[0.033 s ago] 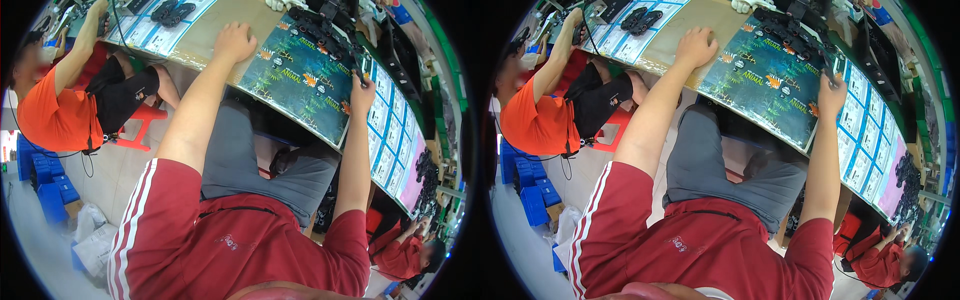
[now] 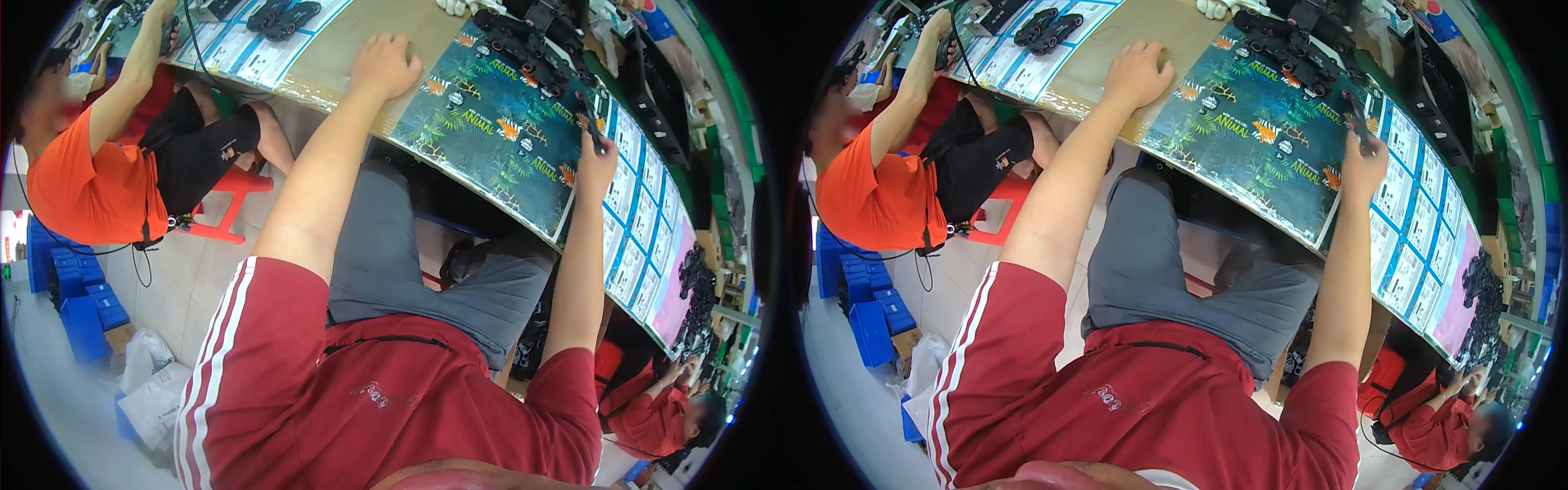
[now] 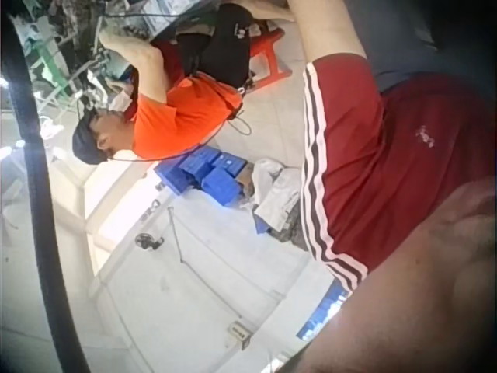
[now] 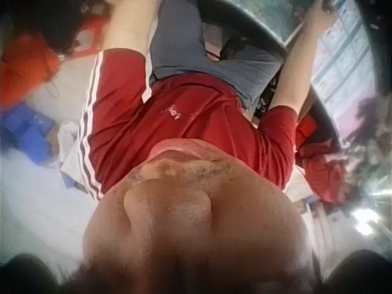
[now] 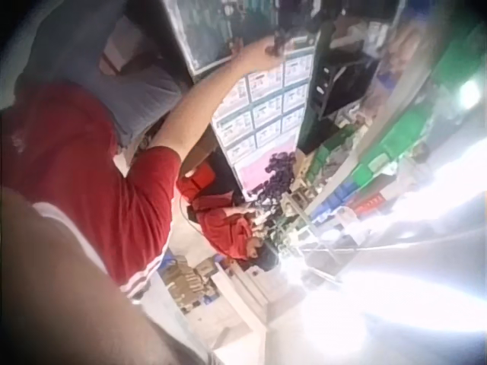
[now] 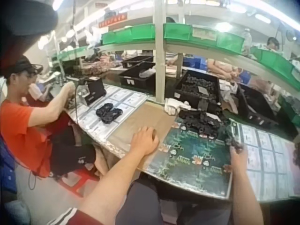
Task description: The person assembles toy car chassis by hand, repeatedly picking up plastic components from the desk and a storage box and attaching them onto the chassis.
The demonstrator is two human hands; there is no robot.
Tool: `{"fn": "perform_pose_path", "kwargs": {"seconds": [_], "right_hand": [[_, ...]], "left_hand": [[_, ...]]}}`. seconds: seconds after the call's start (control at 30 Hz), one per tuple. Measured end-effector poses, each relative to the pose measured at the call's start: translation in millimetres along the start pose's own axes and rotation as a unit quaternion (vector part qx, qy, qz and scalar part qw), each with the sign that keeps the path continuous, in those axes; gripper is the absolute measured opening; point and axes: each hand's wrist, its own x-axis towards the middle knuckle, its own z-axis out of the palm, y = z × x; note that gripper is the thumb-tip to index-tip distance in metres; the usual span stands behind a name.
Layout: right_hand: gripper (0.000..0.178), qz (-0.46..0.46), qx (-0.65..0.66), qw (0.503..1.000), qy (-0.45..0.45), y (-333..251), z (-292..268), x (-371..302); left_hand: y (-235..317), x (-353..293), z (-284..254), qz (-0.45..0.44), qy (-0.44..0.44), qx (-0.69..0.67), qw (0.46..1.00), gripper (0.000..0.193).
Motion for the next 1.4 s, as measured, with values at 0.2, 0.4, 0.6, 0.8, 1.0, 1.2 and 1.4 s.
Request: {"fn": "perform_pose_path", "kwargs": {"seconds": [0.2,0.4,0.6,0.8,1.0,1.2,1.4], "right_hand": [[0.048,0.010,0.035,0.999,0.005,40.7,-54.5,-29.6],[0.062,-0.166,-0.266,0.950,-0.003,11.1,-33.9,-34.0],[0.056,-0.123,-0.177,0.977,-0.007,15.0,-42.0,-39.2],[0.055,-0.146,-0.233,0.961,-0.008,17.0,-39.5,-36.4],[0.056,-0.137,-0.228,0.964,-0.011,15.1,-35.6,-35.1],[0.061,-0.173,-0.264,0.949,0.013,18.4,-39.8,-31.5],[0.059,-0.177,-0.279,0.944,0.000,9.7,-34.1,-43.1]], "left_hand": [[7.2,6.9,4.8,0.013,0.012,0.015,1.000,0.043],[5.0,6.3,6.5,0.007,0.008,0.009,1.000,0.045],[8.6,6.2,6.2,0.010,0.003,0.004,1.000,0.044],[7.0,5.3,6.0,0.013,0.009,0.002,1.000,0.044],[5.3,4.2,4.1,0.012,0.012,0.004,1.000,0.043],[10.7,10.5,8.3,0.021,0.001,0.004,1.000,0.043],[0.6,10.8,9.4,0.019,-0.013,0.018,1.000,0.045]]}}
